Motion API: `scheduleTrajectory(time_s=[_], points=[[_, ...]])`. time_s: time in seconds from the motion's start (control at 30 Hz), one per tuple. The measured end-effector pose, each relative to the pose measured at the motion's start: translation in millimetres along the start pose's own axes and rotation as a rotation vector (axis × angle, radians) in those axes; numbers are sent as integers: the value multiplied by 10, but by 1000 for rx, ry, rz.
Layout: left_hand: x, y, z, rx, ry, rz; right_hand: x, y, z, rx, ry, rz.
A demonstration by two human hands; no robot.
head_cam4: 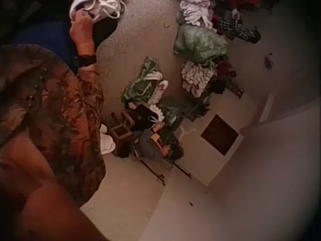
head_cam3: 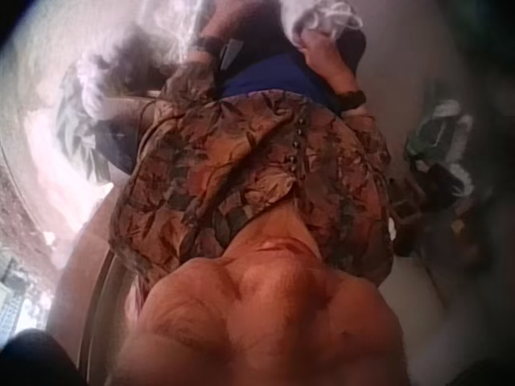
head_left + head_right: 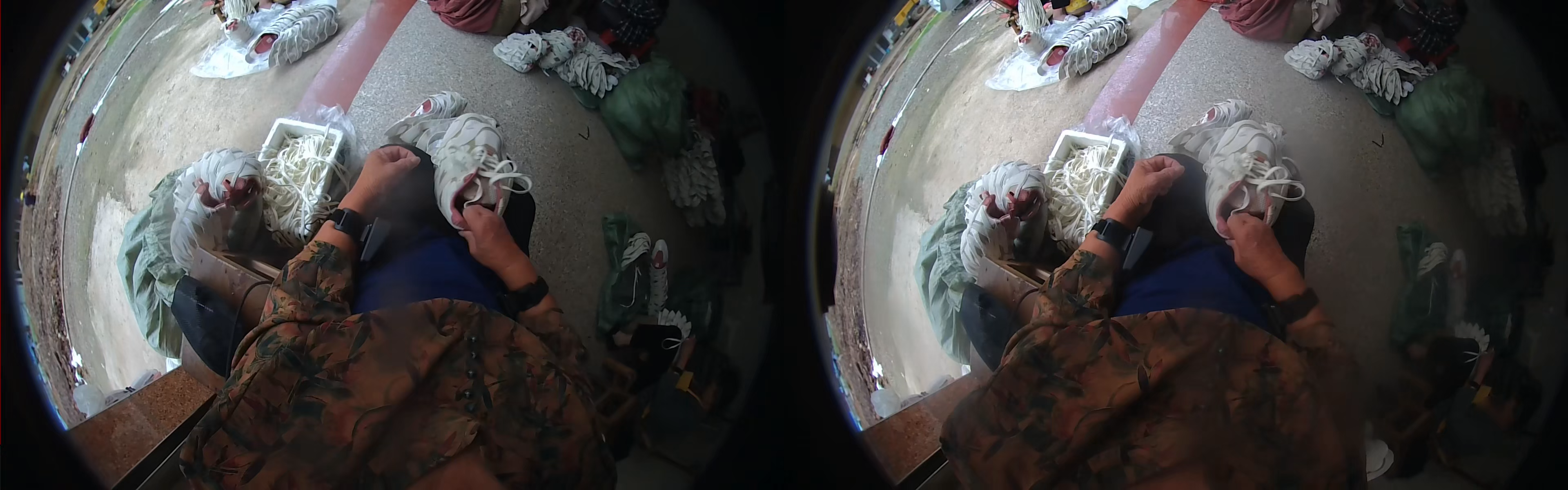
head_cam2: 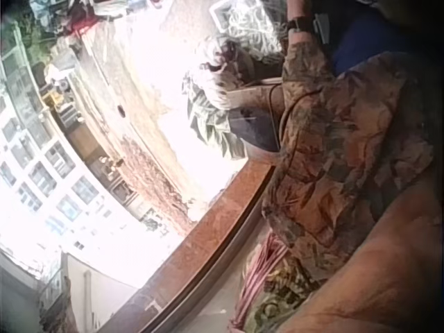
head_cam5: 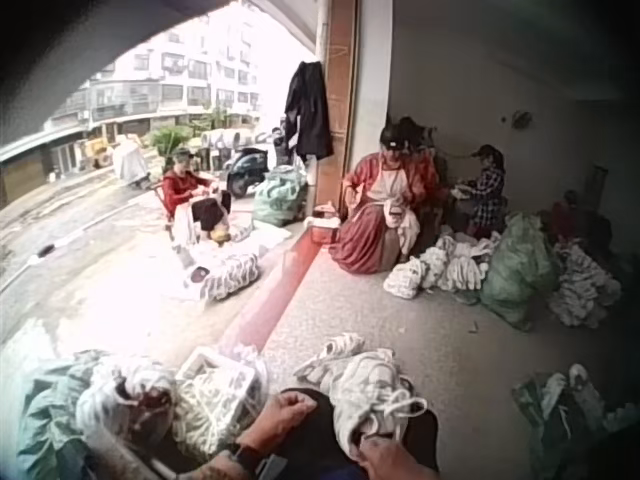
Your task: Lacing a white sneaker while sitting in a workshop.
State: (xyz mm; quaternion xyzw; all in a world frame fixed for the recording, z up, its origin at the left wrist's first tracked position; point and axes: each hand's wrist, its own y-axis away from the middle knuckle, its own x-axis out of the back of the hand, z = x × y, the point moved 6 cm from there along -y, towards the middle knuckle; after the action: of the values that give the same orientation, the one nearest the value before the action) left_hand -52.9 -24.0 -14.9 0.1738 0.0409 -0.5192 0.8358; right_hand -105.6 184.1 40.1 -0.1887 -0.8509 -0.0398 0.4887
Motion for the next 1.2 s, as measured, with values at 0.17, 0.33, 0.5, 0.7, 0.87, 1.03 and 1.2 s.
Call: scheduleTrajectory(time_s=[0.17,0.33,0.5,0.7,0.87,1.03,1.2], points=[[41,30,5,-98,-70,-8,-400,-178,15,-11,361,62],[69,54,20,-134,-38,-32,-5,-172,272,-81,146,116],[137,55,-21,-22,143,-65,1073,311,877,-358,-1024,645],[-104,-49,19,-207,-201,-61,1250,591,790,-275,-935,839],[-197,-119,47,-224,-514,-39,426,-60,461,-308,-266,147],[-252,-122,24,-259,-762,23,-71,-443,347,-332,-44,-125],[-403,-454,-367,-379,-415,138,-178,-544,446,-375,105,-280]])
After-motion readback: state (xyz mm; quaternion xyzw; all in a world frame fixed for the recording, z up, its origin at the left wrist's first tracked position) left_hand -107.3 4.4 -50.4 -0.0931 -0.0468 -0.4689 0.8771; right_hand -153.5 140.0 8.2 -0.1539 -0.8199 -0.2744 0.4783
